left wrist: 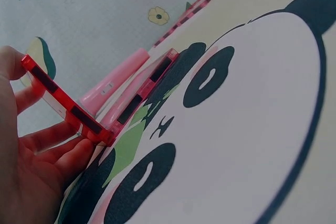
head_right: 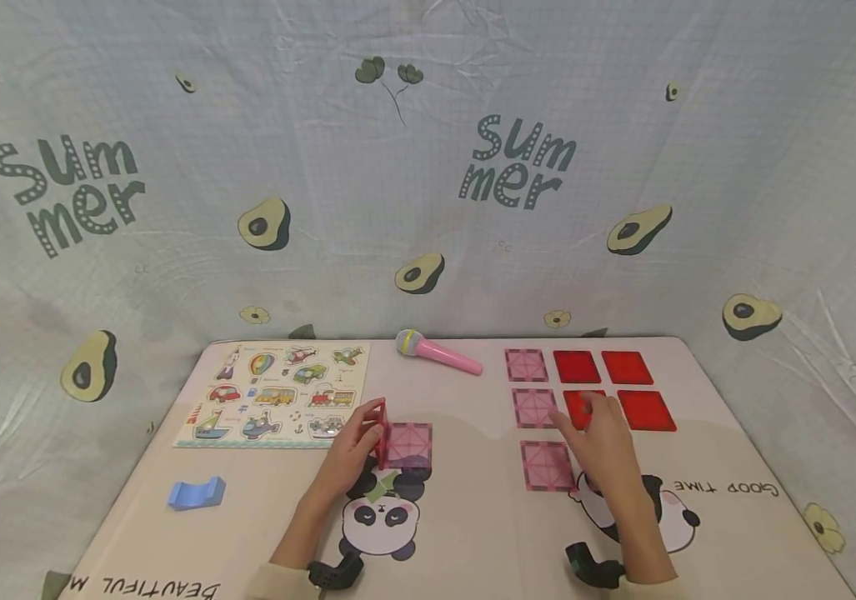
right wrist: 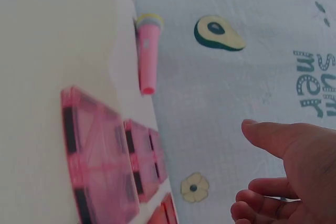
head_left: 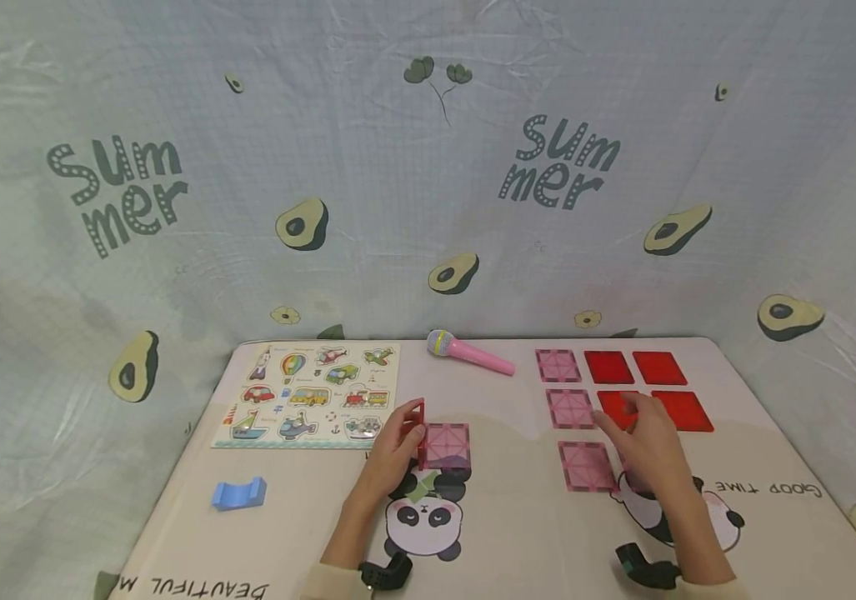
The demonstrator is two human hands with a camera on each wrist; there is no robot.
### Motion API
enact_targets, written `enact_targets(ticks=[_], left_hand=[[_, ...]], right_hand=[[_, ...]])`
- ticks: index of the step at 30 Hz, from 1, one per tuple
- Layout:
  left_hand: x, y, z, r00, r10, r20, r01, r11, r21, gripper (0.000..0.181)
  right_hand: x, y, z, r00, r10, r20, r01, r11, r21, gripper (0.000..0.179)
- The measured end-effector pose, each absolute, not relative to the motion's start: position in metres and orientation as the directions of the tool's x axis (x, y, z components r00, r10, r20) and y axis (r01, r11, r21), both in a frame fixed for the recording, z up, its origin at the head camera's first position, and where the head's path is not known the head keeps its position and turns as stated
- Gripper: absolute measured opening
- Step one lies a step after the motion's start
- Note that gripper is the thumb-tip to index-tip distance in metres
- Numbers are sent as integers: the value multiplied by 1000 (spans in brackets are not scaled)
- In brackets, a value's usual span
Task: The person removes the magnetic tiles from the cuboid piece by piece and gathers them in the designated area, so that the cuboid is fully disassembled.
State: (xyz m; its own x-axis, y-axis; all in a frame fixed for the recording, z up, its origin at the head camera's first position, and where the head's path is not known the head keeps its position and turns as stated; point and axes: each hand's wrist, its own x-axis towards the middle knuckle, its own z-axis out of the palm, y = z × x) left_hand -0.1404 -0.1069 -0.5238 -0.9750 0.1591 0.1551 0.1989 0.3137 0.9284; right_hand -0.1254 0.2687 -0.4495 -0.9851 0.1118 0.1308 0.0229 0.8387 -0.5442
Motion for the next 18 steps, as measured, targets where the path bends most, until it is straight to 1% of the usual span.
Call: enact_targets(ticks=[4, 8, 13, 18], left_hand=[[-141, -108, -524, -972, 165, 166, 212, 314, 925, 45], [-141, -108, -523, -973, 168, 160, 207, 315, 926, 46], [-140, -108, -521, -976, 162, 145, 190, 311, 931, 46], [-140, -107, -521, -976, 157, 149, 192, 313, 930, 46]], right_hand=[[-134, 257, -448, -982, 74, 172, -35, 831, -556, 71], [-139, 247, -448, -982, 47, 185, -71, 810, -583, 70], [-143, 235, -448, -988, 37, 153, -69, 769, -635, 73], [-147, 223, -445, -994, 34, 103, -43, 750, -660, 78]])
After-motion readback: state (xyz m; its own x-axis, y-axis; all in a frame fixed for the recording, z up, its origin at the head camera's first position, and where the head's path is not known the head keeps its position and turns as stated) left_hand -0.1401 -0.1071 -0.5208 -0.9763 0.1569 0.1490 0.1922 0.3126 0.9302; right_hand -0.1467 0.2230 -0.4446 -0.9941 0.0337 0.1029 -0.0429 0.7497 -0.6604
